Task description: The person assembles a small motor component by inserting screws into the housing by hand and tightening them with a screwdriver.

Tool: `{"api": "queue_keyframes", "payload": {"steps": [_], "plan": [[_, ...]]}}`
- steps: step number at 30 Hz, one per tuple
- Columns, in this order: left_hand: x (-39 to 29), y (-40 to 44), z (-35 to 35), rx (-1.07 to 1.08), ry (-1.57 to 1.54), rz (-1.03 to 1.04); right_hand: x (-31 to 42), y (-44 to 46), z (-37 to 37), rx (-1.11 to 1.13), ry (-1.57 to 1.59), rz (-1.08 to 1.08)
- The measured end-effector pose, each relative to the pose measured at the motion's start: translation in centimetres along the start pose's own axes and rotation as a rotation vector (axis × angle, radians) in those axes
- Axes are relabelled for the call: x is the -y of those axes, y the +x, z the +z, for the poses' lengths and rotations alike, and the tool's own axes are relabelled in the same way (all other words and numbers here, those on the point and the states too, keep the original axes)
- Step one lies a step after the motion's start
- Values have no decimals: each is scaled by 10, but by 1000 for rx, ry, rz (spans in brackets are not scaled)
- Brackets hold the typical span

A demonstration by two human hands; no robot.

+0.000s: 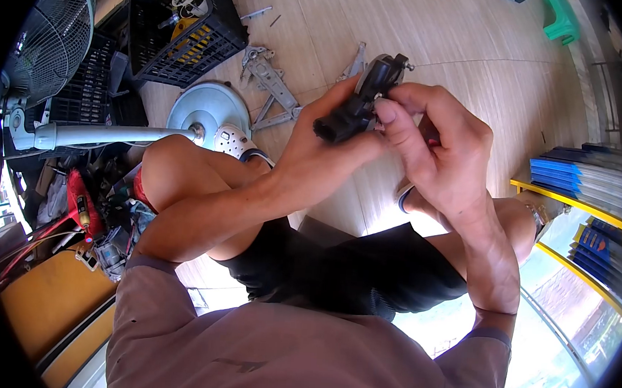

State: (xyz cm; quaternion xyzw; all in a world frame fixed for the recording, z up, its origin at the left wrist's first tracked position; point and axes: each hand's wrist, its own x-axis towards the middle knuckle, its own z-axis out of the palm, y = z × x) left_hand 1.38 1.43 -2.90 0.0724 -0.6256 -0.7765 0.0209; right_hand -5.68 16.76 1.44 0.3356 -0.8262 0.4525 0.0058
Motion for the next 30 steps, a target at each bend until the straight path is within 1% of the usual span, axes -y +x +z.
{"api": "queue_keyframes", "payload": {"steps": [2,5,8,11,14,26,30], "plan": [[2,0,1,-4,-17,12,0,1,-2,32,19,3],[2,0,0,4,1,-21,4,3,-1,51,-5,34],[-2,-1,1,4,4,-38,1,3,1,68,37,40],[-1,-1,0,3,40,-29,0,1,1,49,63,52],[-3,0,-2,36,32,-52,-1,1,2,40,61,19],[-5,-1,0,16,-10,-52,-4,-1,3,-12,20,-18],[-3,0,0,12,-6,-16,-5,-1,2,-3,19,-22]]}}
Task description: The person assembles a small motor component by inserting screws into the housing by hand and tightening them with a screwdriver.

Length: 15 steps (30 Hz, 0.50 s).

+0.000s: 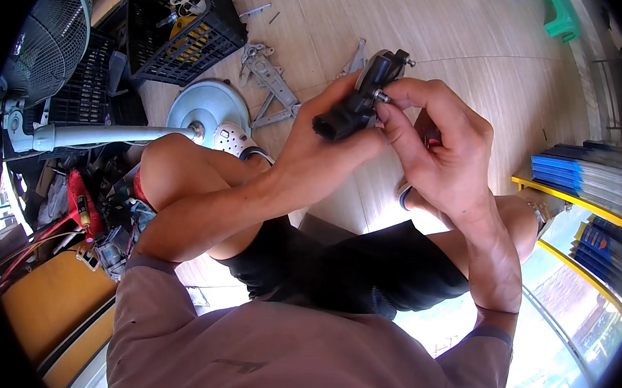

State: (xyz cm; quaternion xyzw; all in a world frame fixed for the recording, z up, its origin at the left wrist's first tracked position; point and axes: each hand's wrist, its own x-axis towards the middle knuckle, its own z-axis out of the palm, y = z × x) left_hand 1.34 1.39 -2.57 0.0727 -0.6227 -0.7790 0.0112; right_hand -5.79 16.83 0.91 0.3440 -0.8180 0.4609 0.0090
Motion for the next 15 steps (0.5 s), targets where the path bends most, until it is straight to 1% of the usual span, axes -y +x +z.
{"api": "queue_keyframes", "payload": {"steps": [8,11,15], "plan": [[-4,-1,0,-12,-3,-18,1,0,-1,12,3,18],[-2,0,1,-24,-8,26,2,1,-1,15,19,14],[-1,0,1,-8,-22,-10,1,1,-2,24,71,33]]}}
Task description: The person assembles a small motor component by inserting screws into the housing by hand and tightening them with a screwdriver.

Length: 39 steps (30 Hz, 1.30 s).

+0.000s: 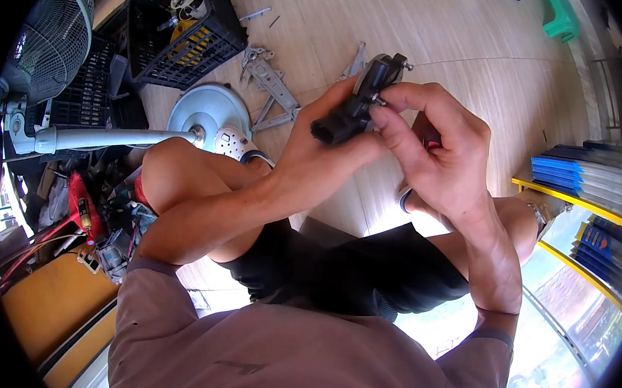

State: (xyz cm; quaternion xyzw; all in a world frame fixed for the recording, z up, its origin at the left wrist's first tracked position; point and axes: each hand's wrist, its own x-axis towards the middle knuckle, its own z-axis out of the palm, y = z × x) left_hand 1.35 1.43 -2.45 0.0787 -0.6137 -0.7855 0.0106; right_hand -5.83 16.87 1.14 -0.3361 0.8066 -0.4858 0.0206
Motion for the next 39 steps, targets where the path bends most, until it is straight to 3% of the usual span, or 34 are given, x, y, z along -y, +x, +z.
{"api": "queue_keyframes", "payload": {"steps": [14,23,39], "plan": [[0,-1,-1,-3,27,-3,3,2,0,75,94,133],[6,1,-1,-17,21,35,4,2,2,38,167,101],[-5,-1,-2,12,-32,-96,1,0,3,-19,27,5]]}}
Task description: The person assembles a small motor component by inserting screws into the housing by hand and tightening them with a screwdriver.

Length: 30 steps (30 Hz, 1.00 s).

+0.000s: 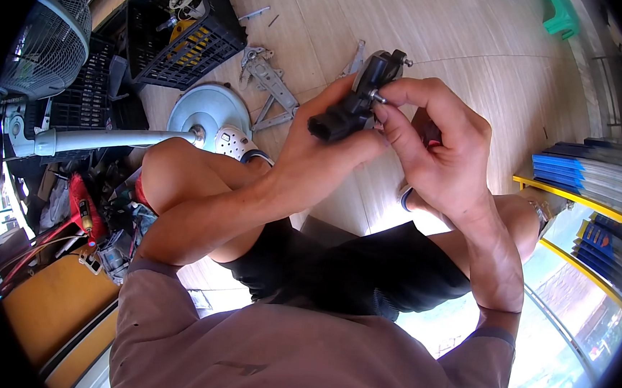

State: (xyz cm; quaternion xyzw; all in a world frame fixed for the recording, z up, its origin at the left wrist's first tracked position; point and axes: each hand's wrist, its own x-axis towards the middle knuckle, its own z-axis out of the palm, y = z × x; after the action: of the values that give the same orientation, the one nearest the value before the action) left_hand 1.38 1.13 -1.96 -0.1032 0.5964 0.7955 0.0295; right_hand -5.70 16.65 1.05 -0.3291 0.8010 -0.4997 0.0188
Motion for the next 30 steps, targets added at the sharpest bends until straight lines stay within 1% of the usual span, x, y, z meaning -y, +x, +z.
{"api": "queue_keyframes", "payload": {"steps": [8,23,30], "plan": [[0,0,-1,6,19,-49,-2,0,1,-9,13,-27],[-3,-1,1,5,7,-35,-3,-1,3,-14,149,34],[-1,0,1,-2,5,5,6,0,3,-14,159,156]]}}
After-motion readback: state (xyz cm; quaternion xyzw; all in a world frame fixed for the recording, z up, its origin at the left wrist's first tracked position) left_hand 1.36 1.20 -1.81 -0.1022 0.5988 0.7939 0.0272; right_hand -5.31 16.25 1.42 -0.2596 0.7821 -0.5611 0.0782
